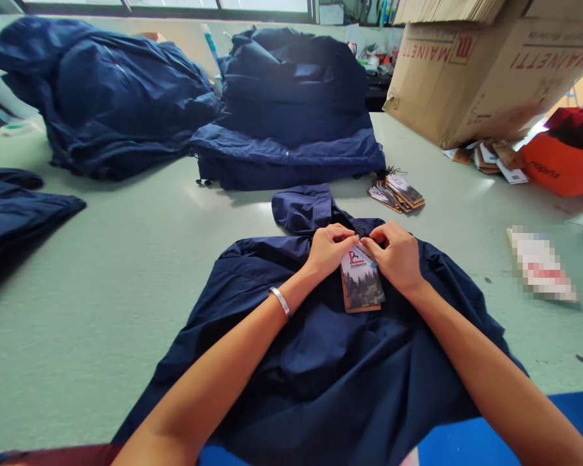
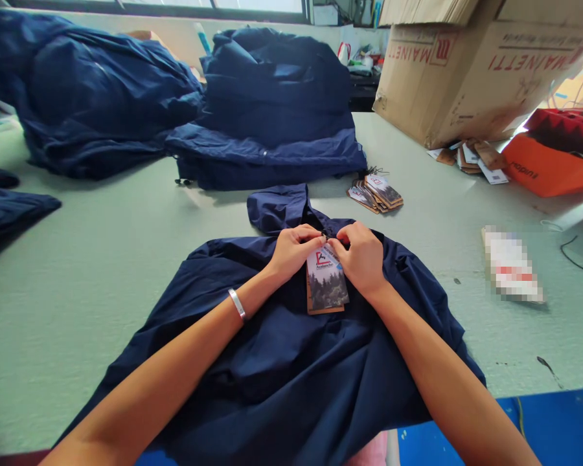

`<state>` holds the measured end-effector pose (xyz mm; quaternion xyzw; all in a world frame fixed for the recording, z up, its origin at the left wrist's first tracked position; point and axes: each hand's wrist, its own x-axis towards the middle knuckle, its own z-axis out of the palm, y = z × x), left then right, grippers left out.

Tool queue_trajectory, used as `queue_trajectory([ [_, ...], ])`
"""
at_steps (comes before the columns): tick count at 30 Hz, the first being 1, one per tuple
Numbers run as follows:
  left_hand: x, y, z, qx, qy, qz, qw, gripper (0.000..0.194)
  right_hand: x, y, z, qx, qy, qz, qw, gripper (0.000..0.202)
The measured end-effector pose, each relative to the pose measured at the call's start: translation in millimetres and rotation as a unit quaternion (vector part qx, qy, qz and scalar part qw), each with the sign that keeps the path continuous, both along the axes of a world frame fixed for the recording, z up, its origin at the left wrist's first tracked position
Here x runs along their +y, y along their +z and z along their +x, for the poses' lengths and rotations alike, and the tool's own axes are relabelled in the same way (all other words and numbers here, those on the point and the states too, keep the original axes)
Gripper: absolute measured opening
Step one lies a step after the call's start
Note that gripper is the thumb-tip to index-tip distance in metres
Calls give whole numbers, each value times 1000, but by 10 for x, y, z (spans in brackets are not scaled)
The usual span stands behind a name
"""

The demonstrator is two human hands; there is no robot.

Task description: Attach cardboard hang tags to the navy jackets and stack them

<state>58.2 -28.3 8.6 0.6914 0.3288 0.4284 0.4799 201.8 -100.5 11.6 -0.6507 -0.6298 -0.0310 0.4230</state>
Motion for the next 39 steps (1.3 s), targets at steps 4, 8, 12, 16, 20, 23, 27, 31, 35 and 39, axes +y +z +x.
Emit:
queue_trajectory([
  [4, 1, -16, 4, -3, 4, 19, 1000, 8, -12, 9, -6, -11, -14, -37, 999, 22],
  [8, 5, -34, 5, 12, 8, 55, 998, 8, -7, 6, -22, 57, -5, -52, 997, 16],
  [12, 7, -45, 4, 30, 11, 88, 996, 9, 13, -9, -10, 132, 18, -77, 988, 15],
  [16, 2, -49, 8, 39, 13, 103, 994, 10, 33, -31, 8, 177, 42, -83, 980, 16],
  [20, -17, -33, 6, 51, 13, 111, 992, 10, 41, -41, 5, 214, 55, -73, 973, 18],
  [23, -34, -8, 1, 61, 14, 112, 992, 10, 44, -39, -3, 239, 64, -60, 967, 19],
  [27, -51, 13, 6, 72, 14, 119, 990, 10, 48, -30, -5, 256, 83, -47, 962, 21],
  [31, -69, 16, 24, 79, 20, 132, 988, 8, 39, -5, -15, 252, 74, -39, 964, 20],
  [35, -93, 43, 27, 74, 47, 148, 985, 6, 19, 30, -35, 237, 71, -29, 968, 18],
  [39, -114, 83, 18, 73, 70, 165, 981, 6, 8, 37, -44, 211, 71, -25, 975, 18],
])
